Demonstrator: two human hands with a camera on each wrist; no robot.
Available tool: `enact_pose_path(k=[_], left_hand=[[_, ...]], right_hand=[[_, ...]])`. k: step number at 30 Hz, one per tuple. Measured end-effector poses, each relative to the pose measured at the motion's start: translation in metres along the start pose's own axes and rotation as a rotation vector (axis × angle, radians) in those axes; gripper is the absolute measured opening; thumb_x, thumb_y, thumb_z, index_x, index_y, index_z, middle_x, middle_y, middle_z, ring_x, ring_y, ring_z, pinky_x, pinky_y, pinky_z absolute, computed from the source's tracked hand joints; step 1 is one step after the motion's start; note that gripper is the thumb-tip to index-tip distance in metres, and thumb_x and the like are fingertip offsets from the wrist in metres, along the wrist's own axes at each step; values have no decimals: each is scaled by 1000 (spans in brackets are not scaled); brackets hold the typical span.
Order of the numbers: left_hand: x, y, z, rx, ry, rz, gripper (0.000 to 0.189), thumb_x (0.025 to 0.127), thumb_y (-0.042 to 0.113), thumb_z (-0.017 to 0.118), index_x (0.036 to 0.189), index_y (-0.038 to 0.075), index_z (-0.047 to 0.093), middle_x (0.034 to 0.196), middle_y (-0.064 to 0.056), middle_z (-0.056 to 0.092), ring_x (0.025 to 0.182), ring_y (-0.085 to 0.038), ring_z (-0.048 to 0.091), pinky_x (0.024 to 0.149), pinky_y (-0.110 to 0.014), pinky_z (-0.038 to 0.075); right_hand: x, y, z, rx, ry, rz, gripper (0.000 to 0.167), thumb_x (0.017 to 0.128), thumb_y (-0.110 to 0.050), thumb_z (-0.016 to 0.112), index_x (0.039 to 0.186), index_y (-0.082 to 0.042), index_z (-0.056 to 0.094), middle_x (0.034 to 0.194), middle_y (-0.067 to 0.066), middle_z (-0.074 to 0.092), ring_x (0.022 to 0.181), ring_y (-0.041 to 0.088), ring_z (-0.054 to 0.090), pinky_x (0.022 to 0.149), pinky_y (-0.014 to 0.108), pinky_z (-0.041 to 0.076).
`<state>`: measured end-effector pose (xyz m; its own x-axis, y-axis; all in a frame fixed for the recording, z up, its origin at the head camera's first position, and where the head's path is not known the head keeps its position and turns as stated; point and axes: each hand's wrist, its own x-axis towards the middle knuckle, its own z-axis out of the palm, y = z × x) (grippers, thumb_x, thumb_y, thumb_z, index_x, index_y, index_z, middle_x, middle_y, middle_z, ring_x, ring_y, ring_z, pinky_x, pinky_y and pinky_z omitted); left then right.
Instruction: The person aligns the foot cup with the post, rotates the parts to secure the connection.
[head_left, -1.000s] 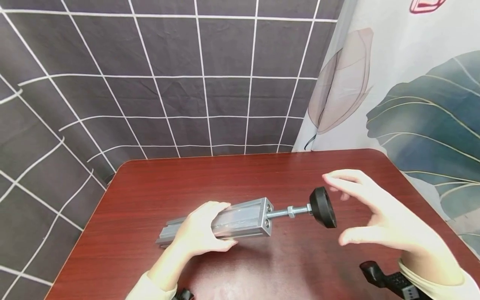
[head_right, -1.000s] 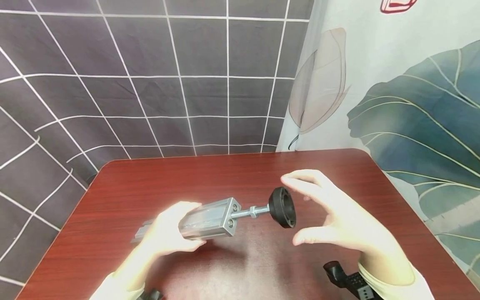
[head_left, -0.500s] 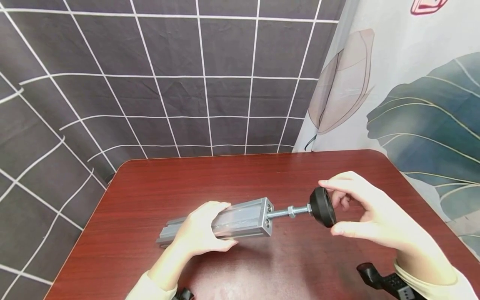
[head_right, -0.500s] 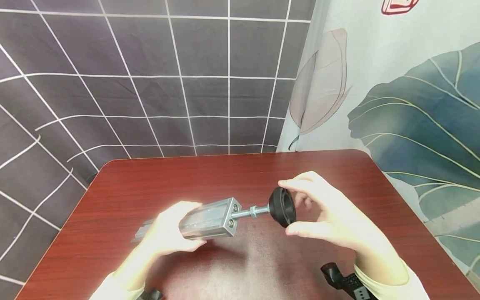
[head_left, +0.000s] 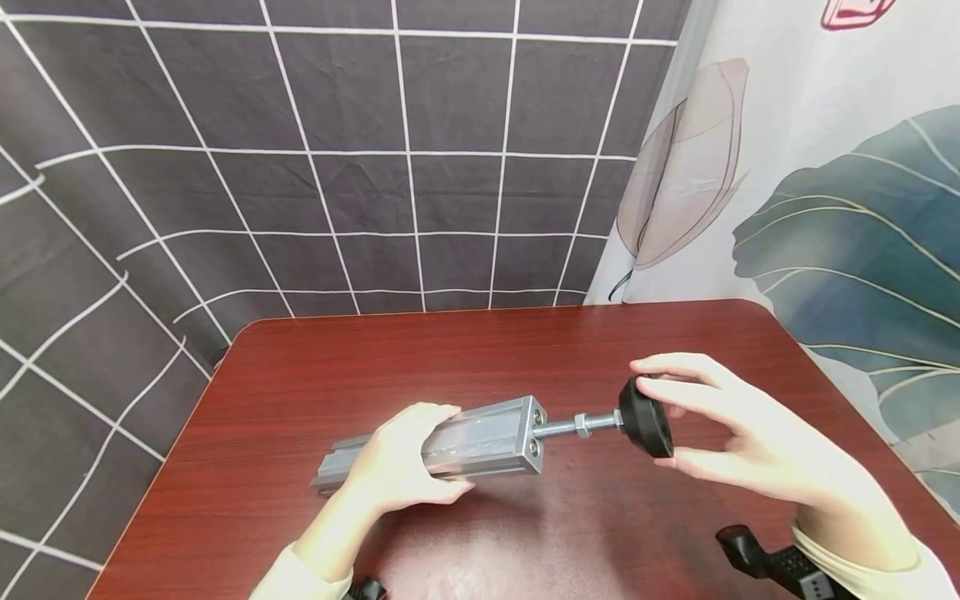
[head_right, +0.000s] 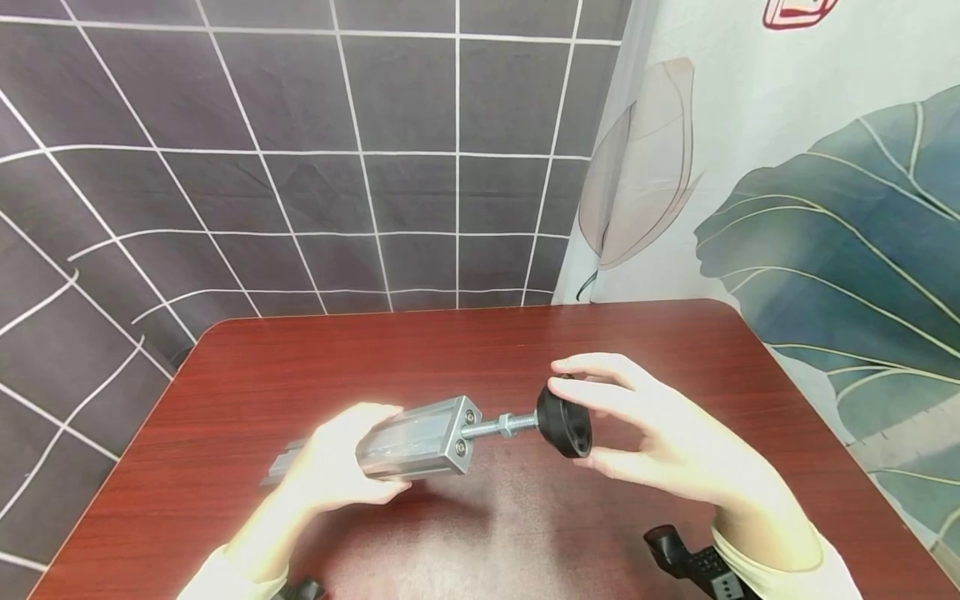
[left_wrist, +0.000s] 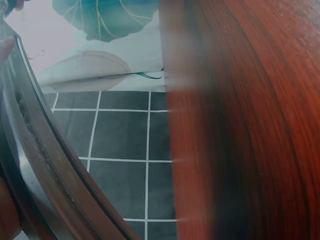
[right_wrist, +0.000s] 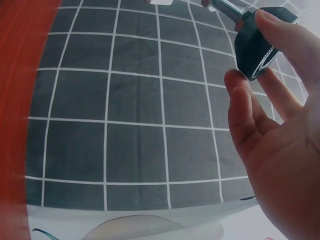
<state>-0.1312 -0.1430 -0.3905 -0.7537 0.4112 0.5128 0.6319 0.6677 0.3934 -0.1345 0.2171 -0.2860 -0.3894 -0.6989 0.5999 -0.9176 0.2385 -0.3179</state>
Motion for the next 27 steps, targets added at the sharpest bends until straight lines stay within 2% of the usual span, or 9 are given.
enact_pose_path(k=[2,5,9,12,16,19,23,27], left_hand=[[0,0,0,-5,-1,-3,76,50,44,86,115,13,62,108,1,63,99,-14,58,83,-32,47],[0,0,-1,-9,2,-4,76,50,44,86,115,13,62,109,1,63,99,-14,58,83,-32,47],[1,0,-2,-14,10,5,76,50,43,86,115,13,62,108,1,63,98,-14,58,82,-32,47],[1,0,-2,-9,4,5,76,50,43,86,115,13,62,108,1,63,98,-14,58,82,-32,47],[2,1,-1,-1,-10,-3,77,50,44,85,115,13,62,108,1,63,99,-14,58,83,-31,47],[2,1,0,-1,-16,-6,77,49,45,86,115,13,63,108,1,63,99,-14,58,83,-31,47],[2,2,0,-4,-16,-7,77,49,44,86,115,13,63,108,1,63,99,-14,58,83,-31,47],[3,4,0,-5,-13,-9,76,49,44,86,115,13,63,108,0,63,99,-14,58,83,-31,48]], right_hand=[[0,0,1,-13,12,42,62,81,-41,68,125,0,56,127,3,49,96,5,50,76,12,41],[0,2,3,-20,52,81,72,74,-47,73,126,0,55,117,1,52,83,4,47,71,16,38],[2,3,3,27,76,99,87,68,-50,76,130,4,50,117,3,51,87,7,45,75,17,36],[1,0,0,48,50,97,89,71,-47,77,133,8,44,126,7,46,97,9,47,80,17,36],[-1,-2,-2,43,-23,30,72,82,-36,72,132,8,45,134,16,41,117,15,43,90,18,35],[-2,0,-2,59,-57,-21,58,88,-31,64,128,6,49,136,16,40,123,18,39,93,17,35],[-1,2,0,94,-39,-23,53,88,-28,64,126,7,51,130,12,45,102,11,48,79,15,39],[0,0,0,21,-35,79,65,80,-33,74,130,2,50,115,1,49,82,4,45,68,18,38]])
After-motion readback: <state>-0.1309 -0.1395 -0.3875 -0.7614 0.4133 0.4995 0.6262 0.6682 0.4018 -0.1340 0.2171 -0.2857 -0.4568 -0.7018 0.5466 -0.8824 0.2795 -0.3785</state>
